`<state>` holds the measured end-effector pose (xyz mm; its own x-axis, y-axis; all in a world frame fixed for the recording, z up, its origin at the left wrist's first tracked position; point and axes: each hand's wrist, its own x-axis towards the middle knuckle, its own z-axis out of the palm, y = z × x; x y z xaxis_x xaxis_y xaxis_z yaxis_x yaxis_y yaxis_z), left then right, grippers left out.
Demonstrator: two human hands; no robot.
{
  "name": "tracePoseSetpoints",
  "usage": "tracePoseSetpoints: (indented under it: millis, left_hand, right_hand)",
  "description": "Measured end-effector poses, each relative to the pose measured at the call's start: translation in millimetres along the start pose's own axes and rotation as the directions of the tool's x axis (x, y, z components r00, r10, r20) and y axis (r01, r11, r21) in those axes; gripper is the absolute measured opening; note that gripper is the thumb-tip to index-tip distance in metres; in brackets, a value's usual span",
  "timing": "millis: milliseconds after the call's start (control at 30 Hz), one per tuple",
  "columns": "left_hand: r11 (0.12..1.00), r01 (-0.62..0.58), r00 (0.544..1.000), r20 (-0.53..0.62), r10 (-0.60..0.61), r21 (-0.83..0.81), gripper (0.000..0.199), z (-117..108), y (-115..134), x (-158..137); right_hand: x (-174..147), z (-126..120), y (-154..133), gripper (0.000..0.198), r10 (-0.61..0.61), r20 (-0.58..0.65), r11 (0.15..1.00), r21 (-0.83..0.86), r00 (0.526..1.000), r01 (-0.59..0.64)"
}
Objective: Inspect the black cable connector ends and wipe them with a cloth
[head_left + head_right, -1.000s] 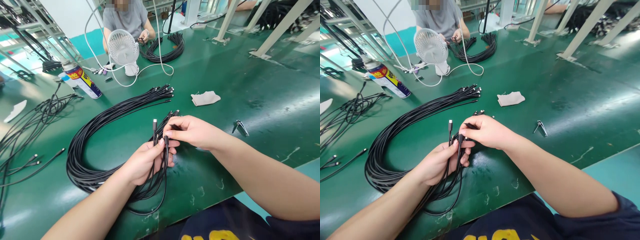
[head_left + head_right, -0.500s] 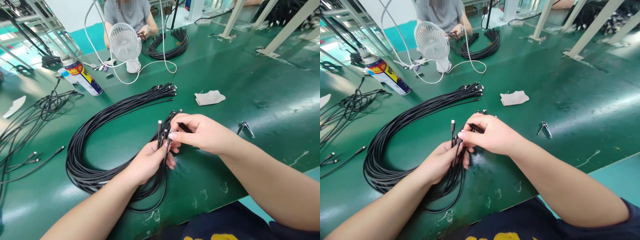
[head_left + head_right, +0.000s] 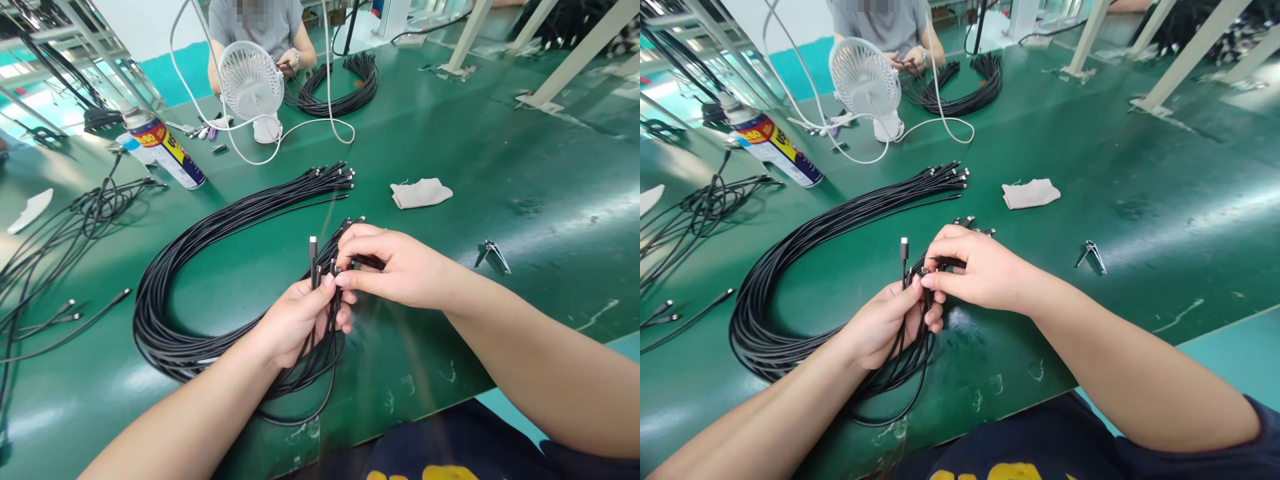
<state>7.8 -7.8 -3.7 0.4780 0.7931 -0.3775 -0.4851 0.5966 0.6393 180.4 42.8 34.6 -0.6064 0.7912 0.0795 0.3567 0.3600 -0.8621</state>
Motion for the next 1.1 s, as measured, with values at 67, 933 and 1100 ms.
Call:
tracePoseSetpoints:
  millis: [67,933,1100]
  left_hand:
    - [1.0,-0.006,1.0,0.017,0.007,-0.029,0.024,-0.5,0.6,-0.1]
    - [0.968,-0.047,0.999,-0.008,0.051,0.246,0.034,-3.0,7.5,-2.0]
    - [0.962,-0.039,0.998,-0.04,0.052,0.269,0.036,-1.9,9.6,-1.0]
  right_hand:
    - [-1.6,1.0,-1.8,0.007,-0.024,-0.018,0.999,-0.023,1.0,0.024]
    - [-22.8,14.1,-11.6,0.026,-0.425,-0.057,0.554,-0.806,0.904,0.21]
    - [-21.9,15.9,-11.3,0.027,-0.438,-0.055,0.539,-0.815,0.897,0.214]
